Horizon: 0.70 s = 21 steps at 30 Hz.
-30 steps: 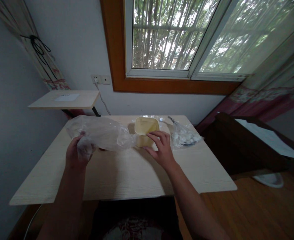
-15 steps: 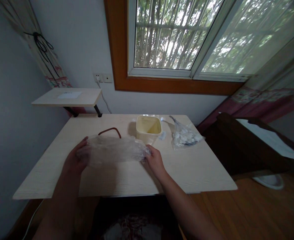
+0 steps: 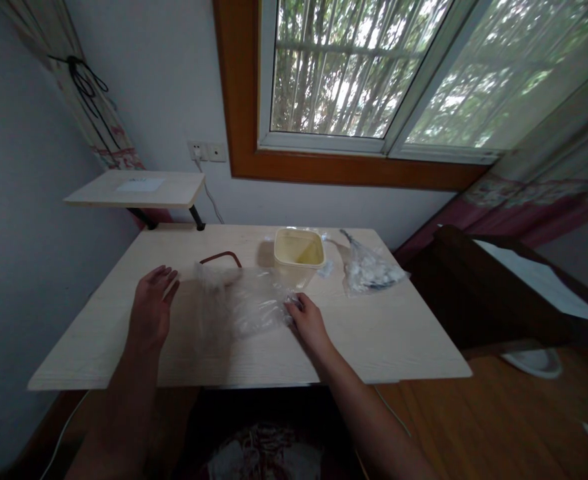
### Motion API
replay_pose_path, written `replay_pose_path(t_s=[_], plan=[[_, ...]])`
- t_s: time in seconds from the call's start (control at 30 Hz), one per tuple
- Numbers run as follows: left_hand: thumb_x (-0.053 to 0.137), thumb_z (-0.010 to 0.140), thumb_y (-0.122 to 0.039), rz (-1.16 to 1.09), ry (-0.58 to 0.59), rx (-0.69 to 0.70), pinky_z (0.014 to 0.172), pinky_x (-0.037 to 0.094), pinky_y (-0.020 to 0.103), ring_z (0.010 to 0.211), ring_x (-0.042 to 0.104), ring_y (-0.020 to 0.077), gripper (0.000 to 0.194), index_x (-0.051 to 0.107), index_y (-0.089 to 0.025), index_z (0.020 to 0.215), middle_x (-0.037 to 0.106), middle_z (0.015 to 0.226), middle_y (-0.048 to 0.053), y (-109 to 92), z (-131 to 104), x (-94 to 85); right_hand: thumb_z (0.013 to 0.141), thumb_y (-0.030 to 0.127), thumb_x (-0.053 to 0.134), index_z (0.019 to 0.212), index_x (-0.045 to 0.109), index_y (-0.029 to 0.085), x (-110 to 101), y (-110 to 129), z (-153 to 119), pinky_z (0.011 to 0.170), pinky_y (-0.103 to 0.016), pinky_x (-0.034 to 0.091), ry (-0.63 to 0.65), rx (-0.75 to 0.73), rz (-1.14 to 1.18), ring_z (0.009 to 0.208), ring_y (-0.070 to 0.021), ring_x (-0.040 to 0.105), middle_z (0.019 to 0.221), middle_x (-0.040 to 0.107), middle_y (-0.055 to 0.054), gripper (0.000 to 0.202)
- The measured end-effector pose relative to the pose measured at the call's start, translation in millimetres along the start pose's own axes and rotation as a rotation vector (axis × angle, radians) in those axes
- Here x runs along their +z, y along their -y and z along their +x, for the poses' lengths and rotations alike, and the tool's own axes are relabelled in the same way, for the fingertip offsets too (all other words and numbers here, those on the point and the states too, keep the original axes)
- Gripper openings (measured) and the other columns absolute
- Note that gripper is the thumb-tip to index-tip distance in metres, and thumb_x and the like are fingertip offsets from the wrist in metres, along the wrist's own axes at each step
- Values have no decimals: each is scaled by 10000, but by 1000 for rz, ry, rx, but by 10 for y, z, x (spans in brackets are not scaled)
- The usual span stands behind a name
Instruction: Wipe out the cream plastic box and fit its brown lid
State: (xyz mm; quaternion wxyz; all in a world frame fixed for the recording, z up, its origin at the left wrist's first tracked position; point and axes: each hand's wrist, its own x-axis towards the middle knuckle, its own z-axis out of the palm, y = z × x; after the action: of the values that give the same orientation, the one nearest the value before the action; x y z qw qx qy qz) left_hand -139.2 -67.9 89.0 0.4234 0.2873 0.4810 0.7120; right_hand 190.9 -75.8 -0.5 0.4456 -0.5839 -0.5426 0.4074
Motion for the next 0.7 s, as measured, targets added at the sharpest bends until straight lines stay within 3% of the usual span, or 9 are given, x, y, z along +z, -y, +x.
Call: replay_pose_path(t_s=[0.1,0.17,0.3,0.4,0.5,0.7], plan=[[771,723,-245,319,13,140,1012,490,318,1228,556,214,362,631,-217,1055,605,1237,76,40,-77,-16,809,412,630,1029,620,194,-29,17,-7,676,-299,476,-2,-8,-75,744,-192,620,849,688,-32,309],[812,664,-252,453,71,136,968,503,338,1196,561,237,459,627,-212,1082,592,1237,94,102,-125,-27,791,395,665,1074,602,194,-38,26,-12,720,-307,473,16,-12,-107,786,-195,632,897,700,-43,353],[851,564,-223,608,196,62,784,534,338,915,631,214,713,581,-216,1224,618,1128,88,346,-209,-50,785,390,696,1093,576,201,-37,27,-29,745,-308,464,54,-34,-161,823,-200,643,958,706,-57,381],[771,667,-225,870,253,39,754,522,339,760,631,179,710,512,-228,1328,639,994,49,527,-232,-112,790,413,695,1096,574,211,-47,-3,-39,734,-302,462,53,-42,-188,814,-198,641,946,700,-48,386],[638,802,-254,1012,228,27,761,521,333,709,644,162,627,437,-228,1396,644,923,33,603,-197,-240,791,436,685,1107,588,212,-96,-44,-43,702,-295,457,26,-47,-236,770,-194,627,879,679,-32,400],[591,848,-401,895,73,56,602,517,272,572,613,117,628,386,-252,1423,675,1004,42,470,-38,-551,787,405,685,1224,579,210,-227,-87,-71,676,-282,468,36,-80,-238,741,-182,625,863,654,-17,490]])
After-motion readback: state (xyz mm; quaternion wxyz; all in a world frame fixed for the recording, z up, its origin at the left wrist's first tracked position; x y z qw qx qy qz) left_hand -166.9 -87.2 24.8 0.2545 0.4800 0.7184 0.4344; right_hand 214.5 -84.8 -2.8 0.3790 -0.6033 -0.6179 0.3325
